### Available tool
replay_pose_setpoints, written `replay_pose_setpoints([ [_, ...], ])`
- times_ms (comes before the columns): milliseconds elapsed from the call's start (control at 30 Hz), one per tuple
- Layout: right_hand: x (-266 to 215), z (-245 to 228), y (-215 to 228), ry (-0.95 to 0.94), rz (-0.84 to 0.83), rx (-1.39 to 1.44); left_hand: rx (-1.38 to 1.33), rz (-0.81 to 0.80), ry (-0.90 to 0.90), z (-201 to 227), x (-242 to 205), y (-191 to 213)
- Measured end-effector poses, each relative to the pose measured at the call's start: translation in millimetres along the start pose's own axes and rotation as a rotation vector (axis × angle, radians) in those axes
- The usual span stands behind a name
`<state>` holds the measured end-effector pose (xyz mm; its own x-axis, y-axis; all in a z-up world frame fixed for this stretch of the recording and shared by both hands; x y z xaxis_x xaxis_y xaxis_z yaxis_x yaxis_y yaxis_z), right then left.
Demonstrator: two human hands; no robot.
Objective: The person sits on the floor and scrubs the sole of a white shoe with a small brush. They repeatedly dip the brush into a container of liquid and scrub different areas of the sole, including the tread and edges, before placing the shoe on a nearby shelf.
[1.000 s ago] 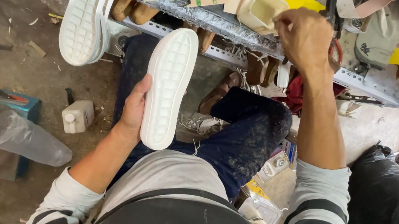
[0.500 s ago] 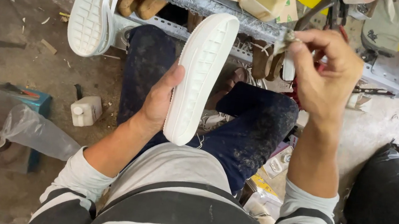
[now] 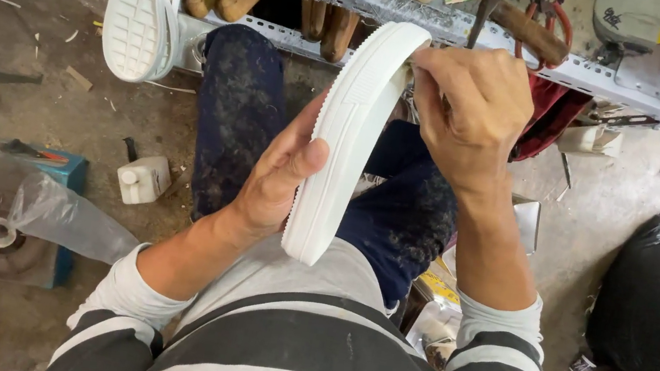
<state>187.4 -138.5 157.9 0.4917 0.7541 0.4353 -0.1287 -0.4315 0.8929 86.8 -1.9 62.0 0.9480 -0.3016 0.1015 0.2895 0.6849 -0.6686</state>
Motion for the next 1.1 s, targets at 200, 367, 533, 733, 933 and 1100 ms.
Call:
replay_pose_setpoints([
  [200,-3,-15,5,0.014,-0.058,-0.029,0.15,-0.061,-0.074,-1,-5,0],
  [367,-14,-32,-4,-0.023,-0.167,0.055,0.17,-0.071,-0.11,2,-4,-1],
  [533,-27,-51,-8,-0.018,-0.221,0.135,0.227,-0.083,-0.125,6,-3,2],
  [733,-45,-77,-18,0.02,-0.308,0.098,0.202,0.043,-0.075,3,-1,14],
  [933,-61,-88,-24,0.078,-0.469,0.233,-0.081,0.257,0.05,-6,6,31],
  [1100,-39,-49,-16,-0.052,-0.381,0.43,-0.102,0.107,-0.008,-15,3,18],
])
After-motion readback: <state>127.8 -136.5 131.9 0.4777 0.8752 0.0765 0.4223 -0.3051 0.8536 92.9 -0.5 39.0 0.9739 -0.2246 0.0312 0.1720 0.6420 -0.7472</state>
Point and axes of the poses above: each hand's wrist, its own x-axis towards the middle knuckle, its own y-axis out of the back of the hand, z = x × y, the point moved 6 cm from there along x, towards the middle knuckle, and after that the axes turned 15 degrees about -z, right-handed, at the moved point
